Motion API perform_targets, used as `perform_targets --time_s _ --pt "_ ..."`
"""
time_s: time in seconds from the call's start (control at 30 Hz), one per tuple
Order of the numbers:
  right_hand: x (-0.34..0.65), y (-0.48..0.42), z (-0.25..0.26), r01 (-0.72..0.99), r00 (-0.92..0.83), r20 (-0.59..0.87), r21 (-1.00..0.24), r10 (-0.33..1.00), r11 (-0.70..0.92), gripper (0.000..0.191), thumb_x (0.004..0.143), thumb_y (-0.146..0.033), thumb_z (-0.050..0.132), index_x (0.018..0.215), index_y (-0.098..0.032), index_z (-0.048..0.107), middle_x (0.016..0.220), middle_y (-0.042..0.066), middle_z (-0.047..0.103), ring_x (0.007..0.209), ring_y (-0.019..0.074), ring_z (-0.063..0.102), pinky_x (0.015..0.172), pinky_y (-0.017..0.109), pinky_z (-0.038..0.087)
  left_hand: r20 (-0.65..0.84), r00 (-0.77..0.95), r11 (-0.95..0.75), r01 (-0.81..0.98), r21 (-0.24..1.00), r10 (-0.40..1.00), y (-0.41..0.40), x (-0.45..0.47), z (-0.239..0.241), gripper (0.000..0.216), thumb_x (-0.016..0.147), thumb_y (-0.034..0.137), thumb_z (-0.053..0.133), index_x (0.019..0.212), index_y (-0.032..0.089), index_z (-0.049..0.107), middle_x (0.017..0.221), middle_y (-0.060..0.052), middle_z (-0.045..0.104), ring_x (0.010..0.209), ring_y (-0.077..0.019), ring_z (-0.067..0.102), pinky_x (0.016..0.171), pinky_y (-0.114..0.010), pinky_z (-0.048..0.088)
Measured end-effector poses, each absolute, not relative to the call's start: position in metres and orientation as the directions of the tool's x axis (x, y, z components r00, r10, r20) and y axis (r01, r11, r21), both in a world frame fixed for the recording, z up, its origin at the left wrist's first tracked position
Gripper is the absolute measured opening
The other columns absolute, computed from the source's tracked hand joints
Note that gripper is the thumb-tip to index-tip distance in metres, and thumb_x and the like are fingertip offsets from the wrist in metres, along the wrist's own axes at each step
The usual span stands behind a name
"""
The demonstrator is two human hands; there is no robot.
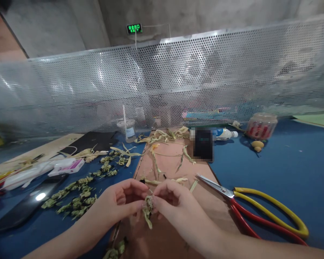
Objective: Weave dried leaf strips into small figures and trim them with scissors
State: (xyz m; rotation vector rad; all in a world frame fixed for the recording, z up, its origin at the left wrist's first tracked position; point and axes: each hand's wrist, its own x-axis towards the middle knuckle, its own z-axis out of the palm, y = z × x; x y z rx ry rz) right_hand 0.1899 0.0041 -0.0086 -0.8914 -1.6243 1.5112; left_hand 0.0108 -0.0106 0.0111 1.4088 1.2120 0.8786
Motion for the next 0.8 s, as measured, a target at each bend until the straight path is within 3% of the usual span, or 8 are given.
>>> perform_targets --time_s 0.33,0.53,0.8 --pt "0.187 0.001 -0.012 0.056 -0.511 0.072 -0.992 0.857 0.117 0.007 0.085 -0.026 0.046 0.086 -0.022 0.051 0.076 -0.002 0.057 0.073 0.0134 0.055 0.068 0.026 0.045 -0.117 0.227 0.07 0.202 0.977 0.967 -0.013 0.012 0.012 0.018 0.075 0.021 0.06 0.091 0.015 0.06 0.091 -0.006 0.066 0.086 -0.0185 0.06 0.078 -0.03 0.045" --pt "0.186 0.002 -0.016 0.131 -0.506 0.079 -0.977 0.859 0.167 0.006 0.083 -0.026 0.049 0.08 -0.021 0.05 0.071 -0.002 0.054 0.07 0.0137 0.052 0.065 0.026 0.042 -0.105 0.289 0.049 0.195 0.98 0.952 -0.011 0.011 0.004 0.024 0.072 0.024 0.065 0.093 0.016 0.059 0.087 -0.004 0.068 0.079 -0.0169 0.062 0.073 -0.028 0.045" --pt "0.192 0.004 -0.02 0.166 -0.45 0.123 -0.962 0.885 0.218 0.003 0.08 -0.019 0.047 0.078 -0.021 0.046 0.07 -0.003 0.051 0.068 0.0133 0.05 0.062 0.025 0.039 -0.148 0.176 0.111 0.206 0.972 0.973 -0.01 0.01 0.012 0.023 0.072 0.028 0.064 0.09 0.016 0.059 0.084 -0.004 0.067 0.076 -0.0166 0.061 0.069 -0.027 0.045"
